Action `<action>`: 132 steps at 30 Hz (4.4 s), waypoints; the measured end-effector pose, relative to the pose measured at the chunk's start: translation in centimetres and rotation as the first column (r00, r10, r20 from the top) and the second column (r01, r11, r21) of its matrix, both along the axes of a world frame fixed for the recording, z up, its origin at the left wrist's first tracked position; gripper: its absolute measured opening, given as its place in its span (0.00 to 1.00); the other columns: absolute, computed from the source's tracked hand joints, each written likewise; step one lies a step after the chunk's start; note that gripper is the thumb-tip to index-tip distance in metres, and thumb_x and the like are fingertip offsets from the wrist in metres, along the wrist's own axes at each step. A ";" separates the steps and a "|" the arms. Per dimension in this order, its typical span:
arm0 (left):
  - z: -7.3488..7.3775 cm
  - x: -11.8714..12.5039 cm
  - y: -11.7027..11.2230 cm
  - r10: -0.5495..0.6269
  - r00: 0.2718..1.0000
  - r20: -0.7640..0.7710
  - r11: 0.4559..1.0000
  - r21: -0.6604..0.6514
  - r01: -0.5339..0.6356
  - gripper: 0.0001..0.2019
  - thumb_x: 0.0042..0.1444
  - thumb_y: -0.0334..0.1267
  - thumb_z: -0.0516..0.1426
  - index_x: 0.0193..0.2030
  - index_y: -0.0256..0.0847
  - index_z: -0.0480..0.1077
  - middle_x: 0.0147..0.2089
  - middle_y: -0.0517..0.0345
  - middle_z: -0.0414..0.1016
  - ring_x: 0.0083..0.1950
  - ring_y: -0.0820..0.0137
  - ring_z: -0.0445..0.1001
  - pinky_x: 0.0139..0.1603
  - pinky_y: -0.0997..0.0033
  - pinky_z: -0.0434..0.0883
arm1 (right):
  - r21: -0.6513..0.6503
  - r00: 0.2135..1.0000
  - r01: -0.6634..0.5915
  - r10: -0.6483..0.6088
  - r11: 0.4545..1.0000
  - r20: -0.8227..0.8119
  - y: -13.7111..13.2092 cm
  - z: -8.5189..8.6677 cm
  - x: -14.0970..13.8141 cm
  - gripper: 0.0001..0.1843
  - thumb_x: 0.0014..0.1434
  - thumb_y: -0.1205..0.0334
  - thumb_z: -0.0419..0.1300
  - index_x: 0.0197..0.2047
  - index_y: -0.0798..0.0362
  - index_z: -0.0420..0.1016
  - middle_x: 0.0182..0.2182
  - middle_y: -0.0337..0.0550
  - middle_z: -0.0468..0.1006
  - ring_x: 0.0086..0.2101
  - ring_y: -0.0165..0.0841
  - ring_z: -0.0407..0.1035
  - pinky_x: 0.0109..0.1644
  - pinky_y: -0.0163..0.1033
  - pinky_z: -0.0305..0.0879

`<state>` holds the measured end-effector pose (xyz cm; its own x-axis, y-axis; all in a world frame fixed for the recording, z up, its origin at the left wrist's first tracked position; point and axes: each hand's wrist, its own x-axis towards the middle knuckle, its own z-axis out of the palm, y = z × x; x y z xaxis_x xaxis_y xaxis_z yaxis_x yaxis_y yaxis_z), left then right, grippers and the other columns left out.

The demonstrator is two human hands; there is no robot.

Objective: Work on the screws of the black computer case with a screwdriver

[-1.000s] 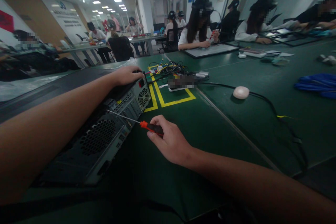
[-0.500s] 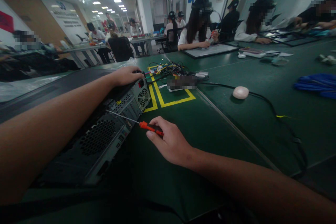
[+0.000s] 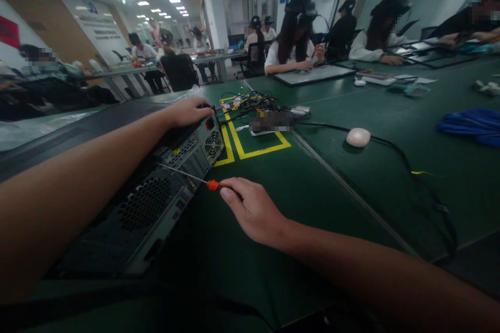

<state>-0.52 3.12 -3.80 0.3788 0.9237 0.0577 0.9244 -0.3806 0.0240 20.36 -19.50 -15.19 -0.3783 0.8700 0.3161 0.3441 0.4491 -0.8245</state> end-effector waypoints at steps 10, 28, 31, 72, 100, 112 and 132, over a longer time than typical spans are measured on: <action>0.0 0.0 0.1 0.007 1.000 -0.012 1.000 0.017 -0.007 0.34 0.63 0.57 0.47 0.65 0.38 0.75 0.65 0.46 0.78 0.67 0.50 0.73 0.67 0.59 0.69 | -0.116 0.999 0.043 -0.046 0.992 -0.027 -0.1 0.1 -0.2 0.09 0.67 0.59 0.61 0.48 0.48 0.67 0.38 0.40 0.77 0.36 0.37 0.73 0.41 0.43 0.64; -0.2 -0.1 0.3 0.023 1.000 0.006 1.000 0.020 -0.023 0.33 0.63 0.57 0.48 0.66 0.42 0.75 0.65 0.50 0.77 0.67 0.51 0.73 0.67 0.60 0.69 | -0.111 0.999 0.040 -0.043 0.993 -0.031 -0.1 0.0 -0.2 0.07 0.69 0.58 0.61 0.48 0.50 0.71 0.39 0.40 0.78 0.37 0.35 0.71 0.40 0.40 0.61; -0.3 -0.3 0.5 0.006 1.000 0.020 1.000 0.009 -0.006 0.34 0.63 0.58 0.48 0.66 0.40 0.75 0.65 0.47 0.77 0.67 0.52 0.74 0.67 0.61 0.69 | -0.112 0.998 0.043 -0.047 0.993 -0.034 -0.1 0.1 -0.2 0.07 0.69 0.58 0.61 0.47 0.50 0.72 0.38 0.40 0.78 0.36 0.34 0.71 0.39 0.40 0.61; 0.1 0.1 -0.2 0.006 1.000 0.010 1.000 0.010 -0.006 0.34 0.63 0.57 0.47 0.65 0.38 0.75 0.65 0.46 0.77 0.66 0.52 0.74 0.67 0.61 0.70 | -0.072 1.000 0.021 -0.022 0.997 -0.013 0.0 0.3 -0.2 0.06 0.70 0.59 0.60 0.48 0.51 0.74 0.39 0.40 0.78 0.36 0.34 0.70 0.41 0.39 0.61; 0.0 0.0 -0.1 0.002 1.000 0.000 1.000 0.014 -0.002 0.36 0.61 0.59 0.46 0.66 0.39 0.75 0.66 0.48 0.77 0.67 0.54 0.74 0.67 0.65 0.69 | -0.062 0.991 0.111 -0.115 0.992 -0.063 0.1 0.6 0.2 0.08 0.65 0.57 0.67 0.41 0.49 0.73 0.34 0.36 0.77 0.33 0.32 0.68 0.40 0.39 0.61; 0.1 0.1 -0.3 0.006 1.000 0.019 1.000 0.012 -0.006 0.34 0.62 0.58 0.48 0.65 0.39 0.75 0.65 0.46 0.78 0.66 0.51 0.75 0.67 0.61 0.70 | -0.082 0.990 0.097 -0.105 0.992 -0.094 0.2 0.6 0.3 0.05 0.65 0.61 0.67 0.43 0.51 0.77 0.37 0.39 0.80 0.36 0.33 0.71 0.43 0.40 0.64; -0.2 -0.2 0.2 -0.003 0.999 0.032 1.000 0.013 0.002 0.35 0.62 0.58 0.47 0.65 0.37 0.75 0.64 0.45 0.78 0.66 0.51 0.74 0.68 0.62 0.69 | -0.103 0.972 0.061 -0.082 0.993 -0.218 0.6 0.3 0.6 0.09 0.70 0.54 0.64 0.42 0.51 0.80 0.30 0.35 0.78 0.31 0.30 0.70 0.37 0.38 0.62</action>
<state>-0.72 3.30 -4.02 0.3788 0.9218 0.0821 0.9224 -0.3833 0.0481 20.96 -18.90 -14.93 -0.2441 0.9224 0.2992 0.1763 0.3456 -0.9217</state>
